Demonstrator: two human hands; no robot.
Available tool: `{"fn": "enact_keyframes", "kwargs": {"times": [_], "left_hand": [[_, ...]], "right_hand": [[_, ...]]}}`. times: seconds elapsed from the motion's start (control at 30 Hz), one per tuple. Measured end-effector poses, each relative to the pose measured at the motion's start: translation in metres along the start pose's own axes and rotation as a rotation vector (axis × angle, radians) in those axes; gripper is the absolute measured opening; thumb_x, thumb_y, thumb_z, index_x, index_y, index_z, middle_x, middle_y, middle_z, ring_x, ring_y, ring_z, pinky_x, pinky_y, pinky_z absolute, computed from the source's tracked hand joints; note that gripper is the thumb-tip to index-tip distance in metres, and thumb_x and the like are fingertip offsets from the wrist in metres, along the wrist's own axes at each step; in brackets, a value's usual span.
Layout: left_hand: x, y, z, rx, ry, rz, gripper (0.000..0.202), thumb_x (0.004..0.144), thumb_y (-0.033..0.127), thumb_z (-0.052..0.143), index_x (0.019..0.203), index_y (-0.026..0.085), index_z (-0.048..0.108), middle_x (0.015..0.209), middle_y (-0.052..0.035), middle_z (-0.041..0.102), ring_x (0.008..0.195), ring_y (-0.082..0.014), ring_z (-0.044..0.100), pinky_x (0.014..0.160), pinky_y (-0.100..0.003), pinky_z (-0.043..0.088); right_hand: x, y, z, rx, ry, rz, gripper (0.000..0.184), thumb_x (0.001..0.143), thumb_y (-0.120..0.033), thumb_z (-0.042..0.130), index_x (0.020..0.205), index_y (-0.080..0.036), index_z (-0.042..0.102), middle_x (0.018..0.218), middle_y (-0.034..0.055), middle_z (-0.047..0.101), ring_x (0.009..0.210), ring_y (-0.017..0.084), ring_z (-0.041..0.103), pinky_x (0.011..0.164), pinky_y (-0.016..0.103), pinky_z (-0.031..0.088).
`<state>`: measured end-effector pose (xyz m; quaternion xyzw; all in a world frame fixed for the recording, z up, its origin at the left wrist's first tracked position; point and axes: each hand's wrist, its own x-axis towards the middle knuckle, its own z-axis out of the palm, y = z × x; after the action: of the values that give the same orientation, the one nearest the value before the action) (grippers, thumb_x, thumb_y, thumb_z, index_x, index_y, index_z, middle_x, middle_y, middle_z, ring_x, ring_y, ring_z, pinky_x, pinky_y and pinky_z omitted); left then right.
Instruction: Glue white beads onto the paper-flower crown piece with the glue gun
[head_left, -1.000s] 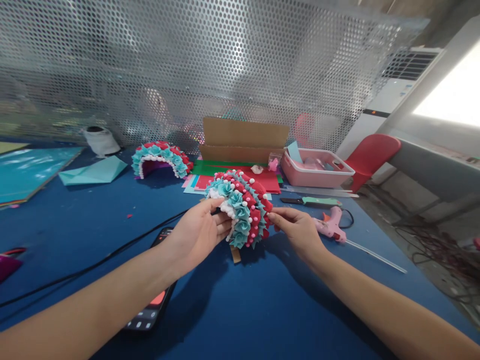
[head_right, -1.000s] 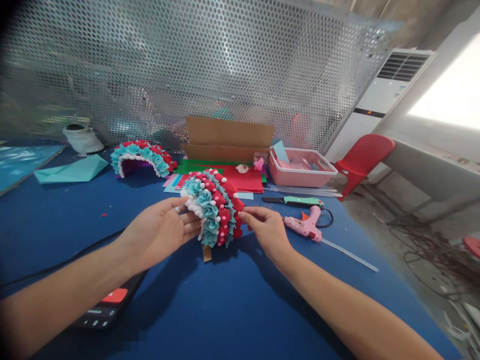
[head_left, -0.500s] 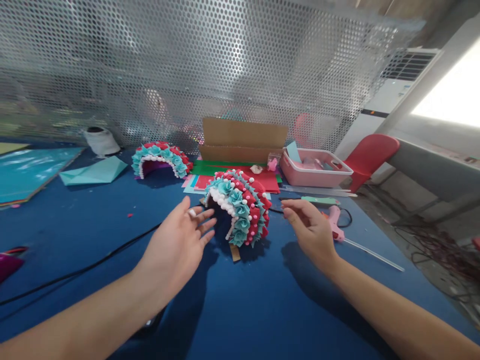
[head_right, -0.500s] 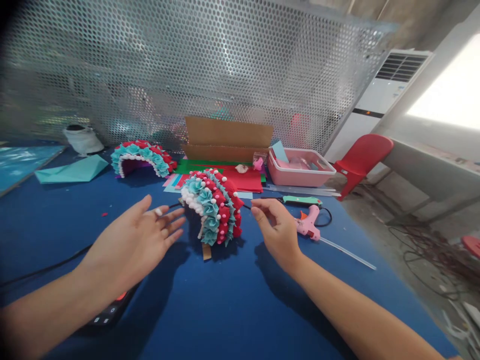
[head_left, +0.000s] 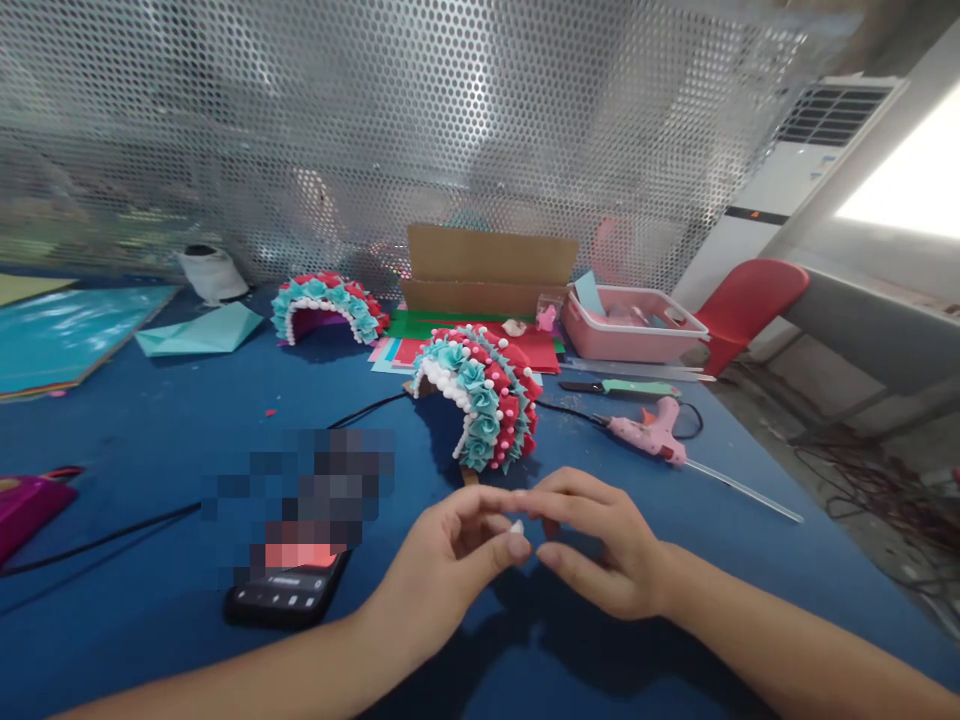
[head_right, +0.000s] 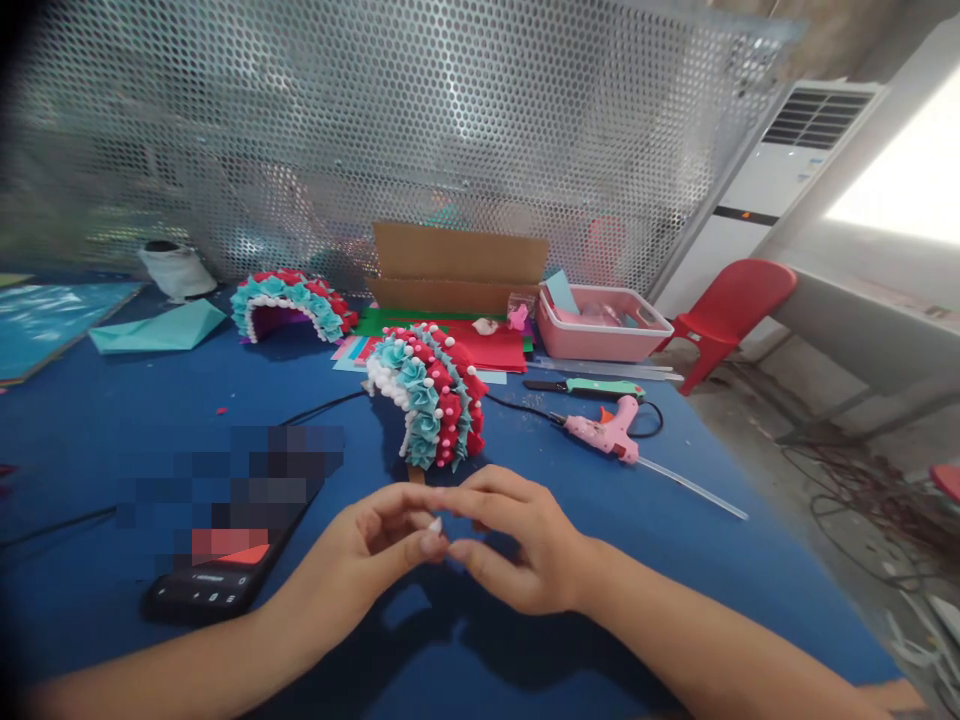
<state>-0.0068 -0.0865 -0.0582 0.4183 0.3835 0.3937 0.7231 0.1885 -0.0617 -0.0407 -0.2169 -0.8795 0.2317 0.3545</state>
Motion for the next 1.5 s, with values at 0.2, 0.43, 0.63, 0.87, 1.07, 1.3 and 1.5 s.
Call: {"fn": "enact_keyframes", "kwargs": {"times": [0.2,0.43,0.63,0.87,1.07,1.3,1.5], "left_hand": [[0.004,-0.008,-0.001,0.001,0.009,0.012,0.019,0.07,0.034,0.077,0.074,0.017,0.071,0.068,-0.0002,0.068,0.064,-0.0087,0.057,0.063,-0.021,0.043],[0.006,-0.009,-0.002,-0.081,0.108,-0.016,0.046,0.066,0.033,0.081,0.105,0.019,0.06,0.079,0.0008,0.07,0.075,-0.01,0.062,0.072,-0.022,0.045],[0.007,-0.009,-0.002,-0.107,0.117,-0.014,0.046,0.064,0.031,0.083,0.098,0.017,0.056,0.077,0.0006,0.069,0.074,-0.0097,0.062,0.073,-0.023,0.046],[0.006,-0.006,-0.003,-0.141,0.095,-0.061,0.042,0.069,0.028,0.079,0.099,0.017,0.052,0.075,0.0014,0.071,0.069,-0.0088,0.063,0.072,-0.024,0.047],[0.006,-0.005,-0.004,-0.145,0.075,-0.075,0.044,0.07,0.027,0.079,0.097,0.018,0.047,0.068,0.0046,0.068,0.065,-0.0071,0.059,0.067,-0.021,0.044],[0.006,-0.005,-0.006,-0.161,0.105,-0.077,0.046,0.071,0.029,0.078,0.096,0.019,0.041,0.07,0.0048,0.067,0.067,-0.0073,0.058,0.07,-0.022,0.042],[0.004,-0.006,-0.004,-0.153,0.078,-0.052,0.04,0.074,0.029,0.075,0.092,0.02,0.041,0.073,0.0043,0.066,0.071,-0.0083,0.06,0.076,-0.024,0.045]], "right_hand": [[0.0,0.001,0.004,-0.103,-0.022,-0.101,0.028,0.086,-0.015,0.062,0.114,-0.015,0.065,0.085,0.008,0.067,0.072,0.011,0.061,0.067,0.021,0.054],[-0.003,0.008,0.007,-0.155,0.077,-0.067,0.018,0.084,-0.011,0.064,0.1,-0.017,0.07,0.085,0.0061,0.07,0.078,0.011,0.065,0.072,0.02,0.054],[0.0,0.009,0.009,-0.107,0.103,-0.027,0.017,0.085,-0.014,0.064,0.101,-0.018,0.068,0.084,0.0053,0.072,0.078,0.012,0.066,0.074,0.021,0.055],[0.001,0.006,0.009,-0.097,0.076,0.0,0.021,0.084,-0.015,0.064,0.105,-0.018,0.067,0.088,0.0065,0.072,0.082,0.013,0.067,0.076,0.022,0.056],[0.003,0.002,0.01,-0.083,0.096,0.009,0.014,0.084,-0.011,0.063,0.096,-0.018,0.068,0.082,0.0045,0.072,0.078,0.012,0.067,0.074,0.021,0.056],[0.003,0.002,0.009,-0.119,0.081,0.045,0.013,0.085,-0.016,0.062,0.096,-0.016,0.067,0.083,0.0066,0.073,0.077,0.013,0.068,0.071,0.022,0.057],[0.004,0.001,0.009,-0.12,0.055,-0.008,0.015,0.085,-0.013,0.061,0.098,-0.018,0.066,0.084,0.005,0.074,0.078,0.012,0.068,0.073,0.022,0.057]]}}
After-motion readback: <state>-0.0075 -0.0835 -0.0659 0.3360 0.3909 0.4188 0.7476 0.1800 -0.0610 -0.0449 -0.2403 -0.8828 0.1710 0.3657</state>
